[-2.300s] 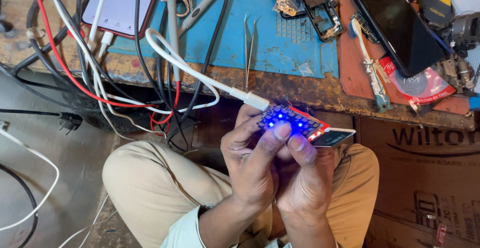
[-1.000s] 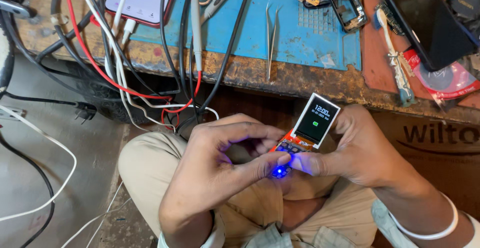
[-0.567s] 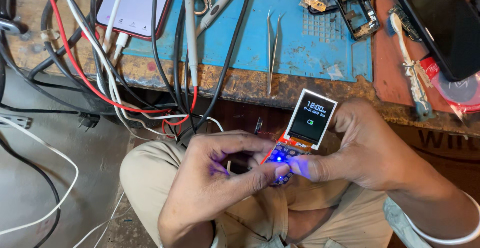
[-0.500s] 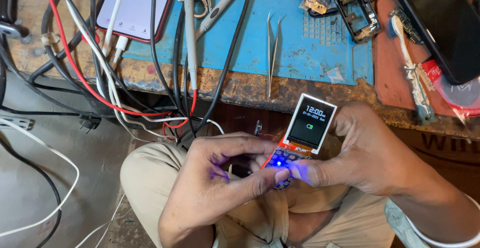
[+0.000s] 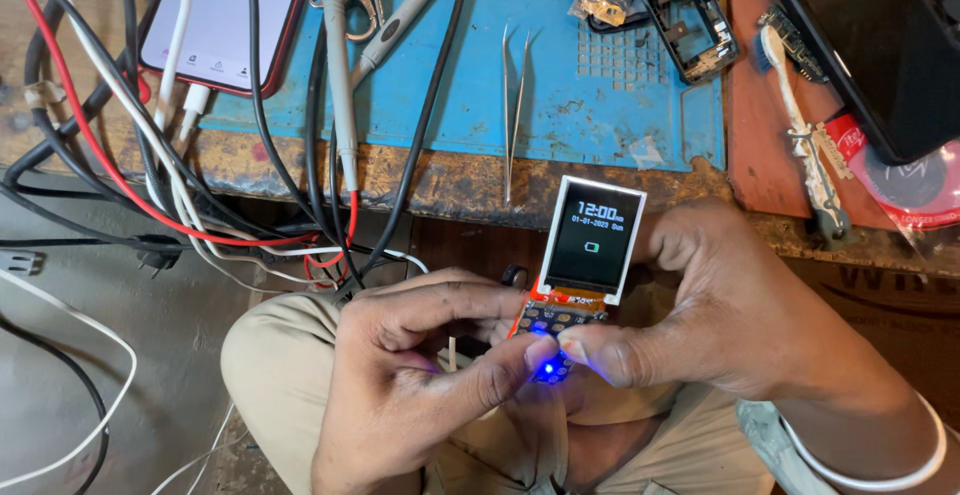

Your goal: The person cleans a small circuit board with a toothbrush, then uses tweezers to adjust components. They connect a USB cable to power the device, which lights up and displays a time and ringtone screen. The person continues to manipulate the board with tweezers while it is powered.

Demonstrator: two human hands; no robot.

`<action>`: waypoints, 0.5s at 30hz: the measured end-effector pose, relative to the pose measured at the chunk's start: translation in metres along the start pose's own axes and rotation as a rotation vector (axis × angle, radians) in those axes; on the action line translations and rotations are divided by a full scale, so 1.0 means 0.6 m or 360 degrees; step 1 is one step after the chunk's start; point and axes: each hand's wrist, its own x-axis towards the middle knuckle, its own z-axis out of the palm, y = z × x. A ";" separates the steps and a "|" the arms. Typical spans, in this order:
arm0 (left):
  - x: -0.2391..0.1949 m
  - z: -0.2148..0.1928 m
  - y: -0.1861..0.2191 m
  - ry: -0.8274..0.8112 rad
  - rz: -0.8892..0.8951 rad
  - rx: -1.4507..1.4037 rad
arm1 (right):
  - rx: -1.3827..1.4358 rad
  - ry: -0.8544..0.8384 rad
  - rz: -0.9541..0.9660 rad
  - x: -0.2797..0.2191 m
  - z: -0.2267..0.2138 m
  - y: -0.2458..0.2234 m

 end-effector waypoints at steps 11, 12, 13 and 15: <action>-0.014 -0.009 -0.003 0.0444 0.0249 -0.0423 | -0.0080 0.0904 -0.0427 -0.015 0.059 0.024; -0.018 -0.014 -0.003 0.0483 0.0256 -0.0454 | -0.0088 0.1010 -0.0522 -0.018 0.059 0.032; -0.020 -0.018 -0.004 0.0519 0.0265 -0.0488 | -0.0101 0.1117 -0.0622 -0.021 0.056 0.040; -0.021 -0.025 -0.006 0.0604 0.0365 -0.0401 | -0.0138 0.1328 -0.0771 -0.023 0.052 0.055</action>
